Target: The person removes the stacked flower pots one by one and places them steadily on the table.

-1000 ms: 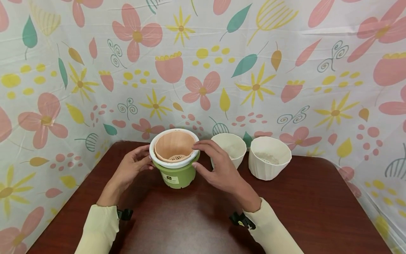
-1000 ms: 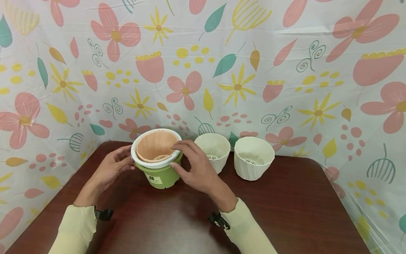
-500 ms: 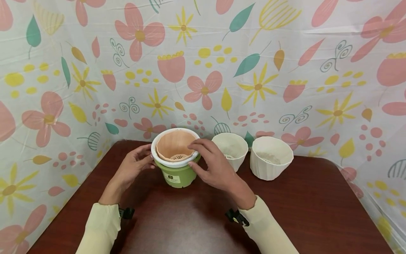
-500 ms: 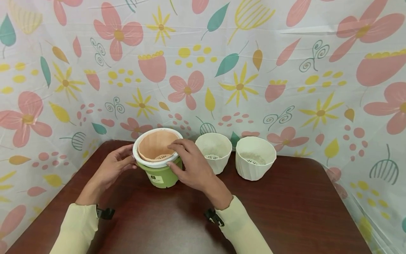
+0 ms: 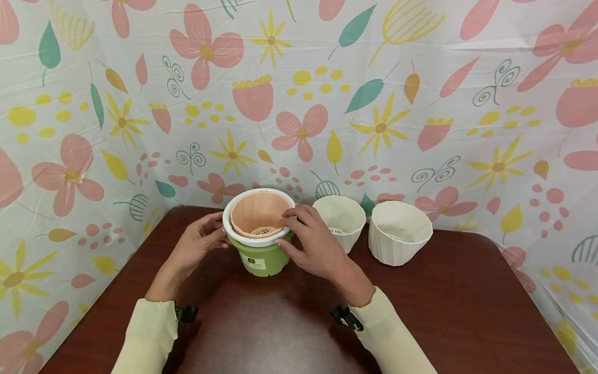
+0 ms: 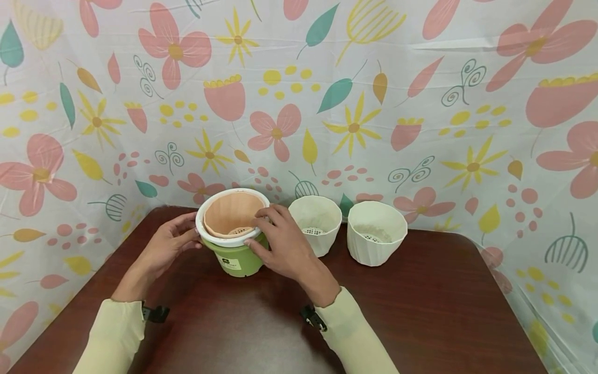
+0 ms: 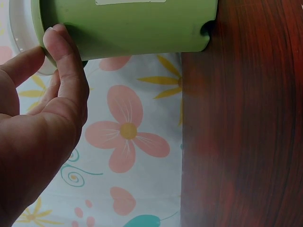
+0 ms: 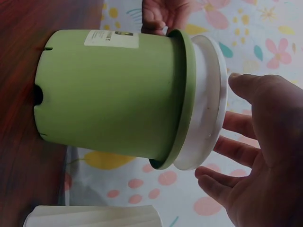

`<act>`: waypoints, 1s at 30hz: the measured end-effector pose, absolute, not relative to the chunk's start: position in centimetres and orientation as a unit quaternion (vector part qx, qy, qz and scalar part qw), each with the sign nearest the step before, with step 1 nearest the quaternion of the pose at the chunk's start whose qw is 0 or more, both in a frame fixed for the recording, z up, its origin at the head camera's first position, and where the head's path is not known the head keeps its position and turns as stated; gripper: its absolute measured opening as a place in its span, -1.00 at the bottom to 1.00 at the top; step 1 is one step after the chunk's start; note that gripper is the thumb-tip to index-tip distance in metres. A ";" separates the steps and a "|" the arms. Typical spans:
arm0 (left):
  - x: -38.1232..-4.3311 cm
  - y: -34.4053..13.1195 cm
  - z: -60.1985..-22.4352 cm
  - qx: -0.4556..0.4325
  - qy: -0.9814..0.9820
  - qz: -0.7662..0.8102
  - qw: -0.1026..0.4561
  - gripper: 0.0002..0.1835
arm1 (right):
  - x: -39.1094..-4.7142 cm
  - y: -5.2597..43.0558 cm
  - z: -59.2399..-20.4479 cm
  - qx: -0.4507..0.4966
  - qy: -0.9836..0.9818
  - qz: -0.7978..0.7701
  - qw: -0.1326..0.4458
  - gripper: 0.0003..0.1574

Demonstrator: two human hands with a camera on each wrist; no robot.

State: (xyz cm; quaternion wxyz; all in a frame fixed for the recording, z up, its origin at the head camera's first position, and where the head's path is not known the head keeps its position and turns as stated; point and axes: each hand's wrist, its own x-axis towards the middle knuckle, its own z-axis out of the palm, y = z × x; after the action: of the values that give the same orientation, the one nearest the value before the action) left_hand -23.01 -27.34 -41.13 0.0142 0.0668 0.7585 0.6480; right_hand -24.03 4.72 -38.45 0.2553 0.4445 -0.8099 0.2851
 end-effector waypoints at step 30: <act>-23.0 -27.3 -41.0 0.071 0.758 0.648 0.012 -0.42 | -23.7 3.8 -38.0 0.420 -0.839 0.229 0.258 -0.82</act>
State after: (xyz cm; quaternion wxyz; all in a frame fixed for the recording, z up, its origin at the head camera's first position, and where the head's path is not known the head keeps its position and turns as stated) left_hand -22.97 -27.34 -40.98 0.0122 0.0709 0.7579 0.6484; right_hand -23.74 3.82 -38.05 0.2577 0.4203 -0.8394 0.2288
